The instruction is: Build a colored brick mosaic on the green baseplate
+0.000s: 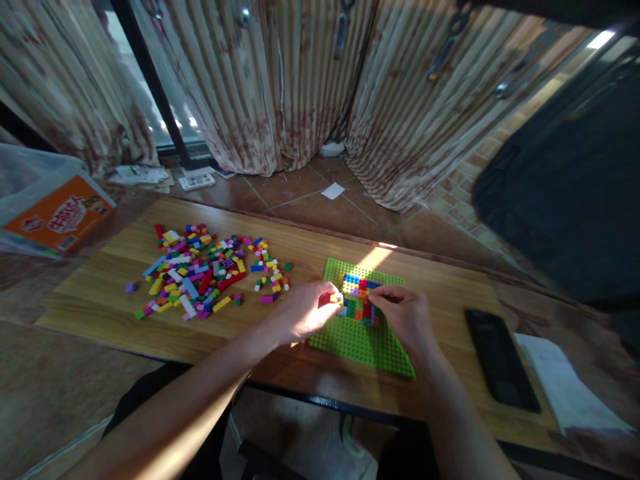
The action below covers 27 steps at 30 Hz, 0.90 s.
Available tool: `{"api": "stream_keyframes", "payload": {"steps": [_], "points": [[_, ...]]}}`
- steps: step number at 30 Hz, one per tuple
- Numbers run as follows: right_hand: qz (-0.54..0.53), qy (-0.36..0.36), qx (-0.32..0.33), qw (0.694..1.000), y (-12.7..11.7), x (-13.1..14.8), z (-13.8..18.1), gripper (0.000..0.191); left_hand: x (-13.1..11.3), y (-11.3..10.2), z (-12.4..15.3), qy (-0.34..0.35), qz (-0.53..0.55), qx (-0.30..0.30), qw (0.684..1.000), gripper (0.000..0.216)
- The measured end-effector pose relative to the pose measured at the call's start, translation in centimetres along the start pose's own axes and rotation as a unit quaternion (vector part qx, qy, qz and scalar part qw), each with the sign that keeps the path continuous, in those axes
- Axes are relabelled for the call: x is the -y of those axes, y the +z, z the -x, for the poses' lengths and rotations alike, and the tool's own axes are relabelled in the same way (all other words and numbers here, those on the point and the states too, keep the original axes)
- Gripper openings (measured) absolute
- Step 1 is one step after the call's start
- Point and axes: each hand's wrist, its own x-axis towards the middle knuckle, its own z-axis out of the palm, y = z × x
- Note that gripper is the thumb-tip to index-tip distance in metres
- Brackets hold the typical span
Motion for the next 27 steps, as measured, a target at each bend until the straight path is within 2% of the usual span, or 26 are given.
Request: {"api": "stream_keyframes", "payload": {"steps": [6, 9, 12, 15, 19, 23, 27], "points": [[0.048, -0.023, 0.015, 0.998, -0.4, 0.3, 0.2, 0.022, 0.6, 0.7, -0.2, 0.025, 0.078, -0.009, 0.997, 0.013], [0.062, -0.069, -0.020, 0.995, -0.7, 1.1, 0.6, 0.020, 1.4, 1.2, -0.4, 0.029, 0.142, -0.016, 0.989, 0.012], [0.032, -0.133, -0.061, 0.989, -0.8, 2.3, 1.4, 0.017, 1.7, 1.3, -0.5, 0.017, 0.205, -0.011, 0.979, 0.013], [-0.020, -0.172, -0.015, 0.985, -0.4, 3.3, 2.4, 0.016, 1.3, 1.2, -0.6, 0.006, 0.278, -0.009, 0.961, 0.013], [-0.033, -0.173, 0.068, 0.982, 0.4, 4.2, 3.6, 0.022, 0.7, 1.0, -0.4, -0.010, 0.316, -0.001, 0.949, 0.014], [-0.046, -0.165, 0.077, 0.982, 1.1, 4.5, 4.1, 0.019, 0.3, 1.1, -0.3, -0.008, 0.325, 0.003, 0.946, 0.015], [-0.105, -0.122, 0.079, 0.984, 1.3, 4.5, 4.1, 0.015, 0.0, 1.2, -0.2, -0.001, 0.339, -0.020, 0.941, 0.016]]}}
